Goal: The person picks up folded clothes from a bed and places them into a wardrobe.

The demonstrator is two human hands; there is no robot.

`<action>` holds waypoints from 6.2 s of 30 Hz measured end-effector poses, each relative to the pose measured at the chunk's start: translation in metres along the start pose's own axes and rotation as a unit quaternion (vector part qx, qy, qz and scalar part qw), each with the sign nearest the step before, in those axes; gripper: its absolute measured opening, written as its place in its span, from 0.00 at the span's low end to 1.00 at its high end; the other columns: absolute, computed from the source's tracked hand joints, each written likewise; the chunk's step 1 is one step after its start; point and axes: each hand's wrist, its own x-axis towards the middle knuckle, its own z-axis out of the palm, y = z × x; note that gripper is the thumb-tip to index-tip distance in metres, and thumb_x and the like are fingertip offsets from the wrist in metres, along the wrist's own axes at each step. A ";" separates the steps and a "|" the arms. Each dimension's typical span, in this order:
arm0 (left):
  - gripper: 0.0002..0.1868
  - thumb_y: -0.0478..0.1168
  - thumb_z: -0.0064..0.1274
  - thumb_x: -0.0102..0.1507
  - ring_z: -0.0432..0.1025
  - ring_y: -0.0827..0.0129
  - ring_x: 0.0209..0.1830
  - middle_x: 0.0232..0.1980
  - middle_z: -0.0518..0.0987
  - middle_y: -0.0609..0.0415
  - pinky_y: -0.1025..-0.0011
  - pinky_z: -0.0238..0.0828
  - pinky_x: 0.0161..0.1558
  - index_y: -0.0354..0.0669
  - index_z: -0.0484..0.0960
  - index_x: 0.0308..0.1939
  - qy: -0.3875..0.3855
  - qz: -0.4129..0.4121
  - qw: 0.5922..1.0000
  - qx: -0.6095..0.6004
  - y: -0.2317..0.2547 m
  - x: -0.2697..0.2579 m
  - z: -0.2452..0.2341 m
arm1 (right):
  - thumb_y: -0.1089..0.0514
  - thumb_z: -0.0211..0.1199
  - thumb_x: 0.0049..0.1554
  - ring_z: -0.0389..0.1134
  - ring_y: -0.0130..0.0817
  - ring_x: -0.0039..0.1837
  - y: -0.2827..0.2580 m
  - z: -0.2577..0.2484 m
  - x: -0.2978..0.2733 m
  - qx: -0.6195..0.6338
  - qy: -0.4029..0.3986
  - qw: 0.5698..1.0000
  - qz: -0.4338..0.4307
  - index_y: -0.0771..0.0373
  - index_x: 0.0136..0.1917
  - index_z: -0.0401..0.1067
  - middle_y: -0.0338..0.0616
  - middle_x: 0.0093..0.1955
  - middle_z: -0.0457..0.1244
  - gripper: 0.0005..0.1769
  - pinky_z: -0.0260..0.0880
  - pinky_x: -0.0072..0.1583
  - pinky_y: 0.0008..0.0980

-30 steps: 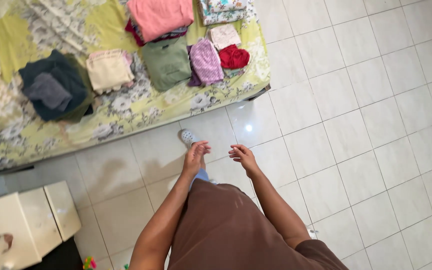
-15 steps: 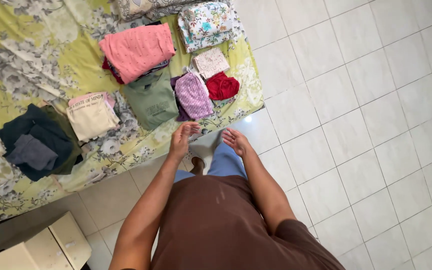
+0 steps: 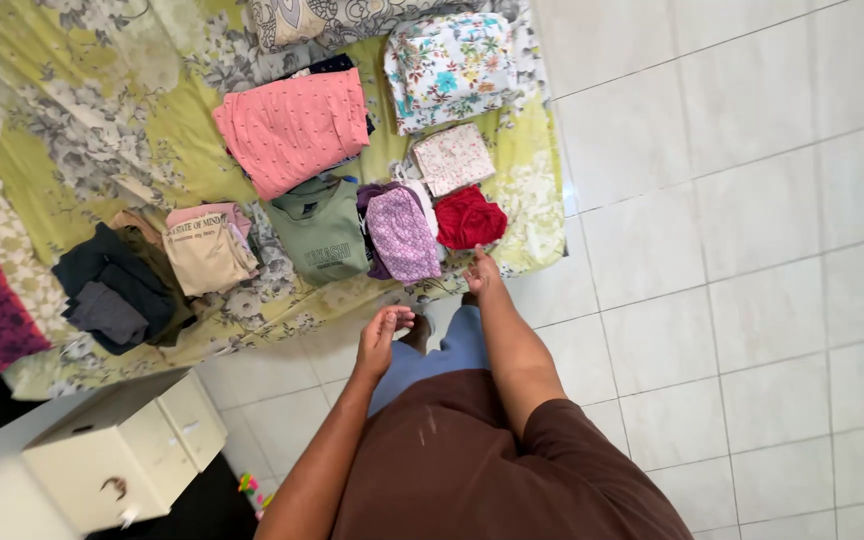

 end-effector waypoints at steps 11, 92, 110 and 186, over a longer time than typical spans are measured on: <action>0.21 0.48 0.40 0.75 0.76 0.68 0.49 0.50 0.82 0.50 0.70 0.73 0.56 0.33 0.78 0.57 0.064 -0.053 0.996 0.039 0.034 0.006 0.030 | 0.37 0.73 0.50 0.61 0.47 0.73 -0.040 0.061 -0.044 0.089 0.025 0.995 0.038 0.53 0.77 0.60 0.44 0.76 0.58 0.48 0.56 0.72 0.55; 0.35 0.39 0.50 0.59 0.66 0.58 0.70 0.69 0.73 0.54 0.52 0.63 0.69 0.47 0.63 0.72 0.518 0.533 0.302 -0.597 -0.365 -0.730 -0.006 | 0.62 0.71 0.52 0.66 0.25 0.48 0.802 -0.164 -0.715 -0.695 -0.710 -0.108 -0.032 0.59 0.69 0.71 0.36 0.48 0.65 0.31 0.69 0.49 0.27; 0.40 0.51 0.44 0.70 0.48 0.45 0.82 0.81 0.53 0.37 0.51 0.44 0.78 0.33 0.49 0.80 0.772 0.349 0.501 -0.176 -0.396 -1.004 -0.246 | 0.41 0.70 0.54 0.40 0.53 0.84 1.007 -0.251 -0.705 -0.560 -0.824 -0.081 0.019 0.64 0.84 0.30 0.55 0.85 0.38 0.64 0.43 0.78 0.53; 0.19 0.45 0.49 0.72 0.69 0.63 0.44 0.47 0.75 0.48 0.63 0.69 0.43 0.36 0.78 0.61 0.721 0.216 0.577 -0.317 -0.354 -1.145 -0.993 | 0.55 0.47 0.74 0.60 0.48 0.73 1.645 0.230 -0.673 -0.465 -0.790 0.012 -0.400 0.66 0.78 0.58 0.54 0.75 0.59 0.23 0.59 0.71 0.43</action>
